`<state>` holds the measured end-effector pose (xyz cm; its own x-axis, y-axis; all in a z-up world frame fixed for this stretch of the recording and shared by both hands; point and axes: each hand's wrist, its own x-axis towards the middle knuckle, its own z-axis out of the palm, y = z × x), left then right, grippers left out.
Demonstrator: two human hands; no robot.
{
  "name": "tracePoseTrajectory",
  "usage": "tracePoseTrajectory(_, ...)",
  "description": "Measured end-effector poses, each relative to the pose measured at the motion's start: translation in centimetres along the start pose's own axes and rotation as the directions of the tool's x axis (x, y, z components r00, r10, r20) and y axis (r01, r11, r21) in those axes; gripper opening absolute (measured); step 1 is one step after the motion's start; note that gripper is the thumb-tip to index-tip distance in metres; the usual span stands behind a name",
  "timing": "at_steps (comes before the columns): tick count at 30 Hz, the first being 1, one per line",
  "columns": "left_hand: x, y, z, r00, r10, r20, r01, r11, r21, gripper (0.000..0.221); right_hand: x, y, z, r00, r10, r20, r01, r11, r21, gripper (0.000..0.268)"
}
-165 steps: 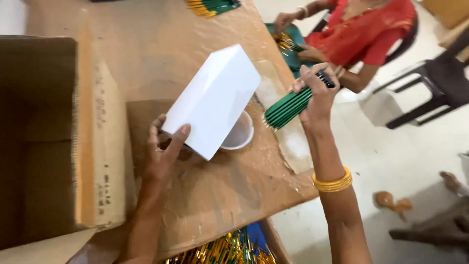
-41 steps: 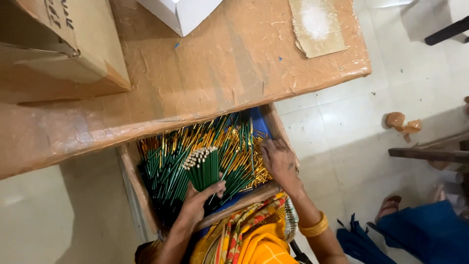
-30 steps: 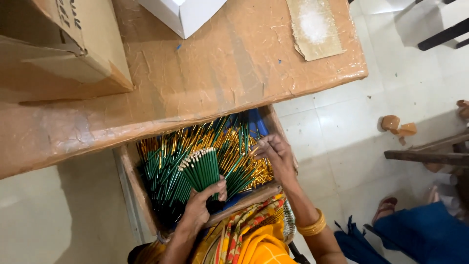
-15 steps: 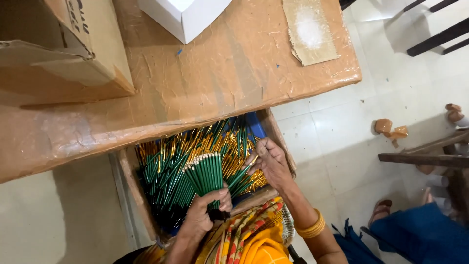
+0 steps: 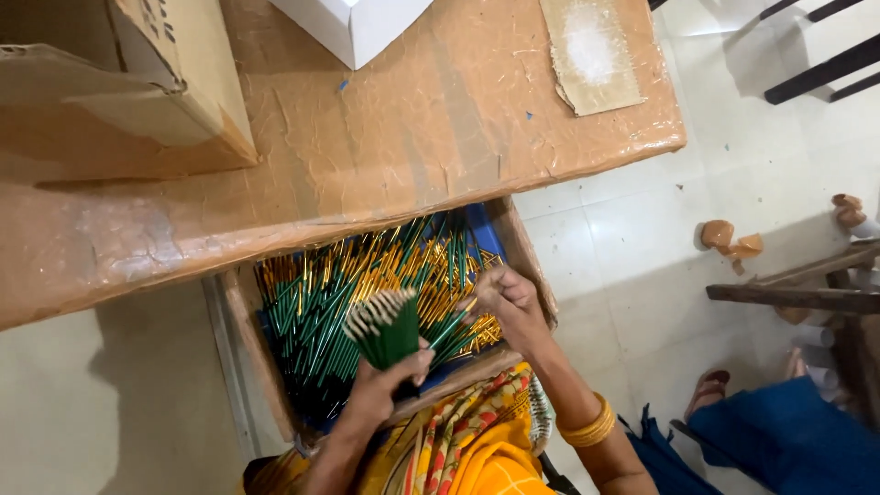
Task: The person is sorting paintbrushes from a drawer and dipping them into a white liquid, likely a cleaning agent or primer.
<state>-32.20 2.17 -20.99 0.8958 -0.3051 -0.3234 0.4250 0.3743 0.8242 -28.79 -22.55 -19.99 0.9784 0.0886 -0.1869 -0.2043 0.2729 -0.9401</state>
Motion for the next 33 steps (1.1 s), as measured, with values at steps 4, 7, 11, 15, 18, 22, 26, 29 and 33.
tracePoseTrajectory(4, -0.7, -1.1, -1.2, 0.995, -0.089, 0.054, 0.096, 0.985, -0.143, 0.022, 0.0, 1.5, 1.0, 0.999, -0.047, -0.021, 0.045, 0.996, -0.075, 0.008)
tracePoseTrajectory(7, -1.0, -1.1, -1.8, 0.991, 0.133, 0.032, -0.135, 0.900, 0.415, 0.034, -0.9, 3.9, 2.3, 0.966, 0.145, -0.213, -0.145, 0.989, 0.013, 0.016)
tracePoseTrajectory(11, -2.0, -0.2, -2.6, 0.928, 0.294, 0.231, -0.360, 0.536, 0.763, 0.044, -1.3, 2.3, 1.8, 0.947, 0.311, -0.078, -0.316, 0.946, -0.065, 0.016)
tracePoseTrajectory(15, -2.4, 0.5, -3.0, 0.937, 0.330, 0.116, -0.264, 0.449, 0.854, 0.044, 0.1, 1.2, -0.2, 0.982, -0.144, -0.120, -0.060, 0.368, -0.928, 0.022)
tracePoseTrajectory(18, -2.3, 0.7, -3.5, 0.918, 0.395, 0.036, -0.261, 0.533, 0.805, 0.042, 1.4, 3.9, -2.1, 0.965, -0.261, -0.022, -0.018, 0.019, -1.000, 0.020)
tracePoseTrajectory(22, -1.7, -1.1, -3.8, 0.983, 0.168, -0.073, -0.087, 0.777, 0.623, 0.028, 2.3, 5.8, 0.1, 0.987, -0.158, 0.030, 0.041, 0.069, -0.997, 0.018)
tracePoseTrajectory(26, -0.7, -1.6, -3.0, 0.992, -0.054, -0.117, 0.108, 0.838, 0.535, 0.023, 2.2, 6.7, 2.1, 0.997, -0.079, 0.006, 0.007, 0.002, -1.000, 0.011)
tracePoseTrajectory(29, -0.1, -2.0, -2.8, 0.994, 0.004, -0.113, 0.062, 0.821, 0.567, 0.023, 2.1, 3.9, 1.0, 0.989, -0.139, 0.059, 0.082, 0.167, -0.982, 0.010)
tracePoseTrajectory(33, 0.0, -3.0, -2.9, 0.988, -0.063, -0.143, 0.124, 0.873, 0.473, 0.022, 3.0, 1.5, -1.6, 0.959, -0.220, 0.177, 0.165, -0.071, -0.984, 0.023)
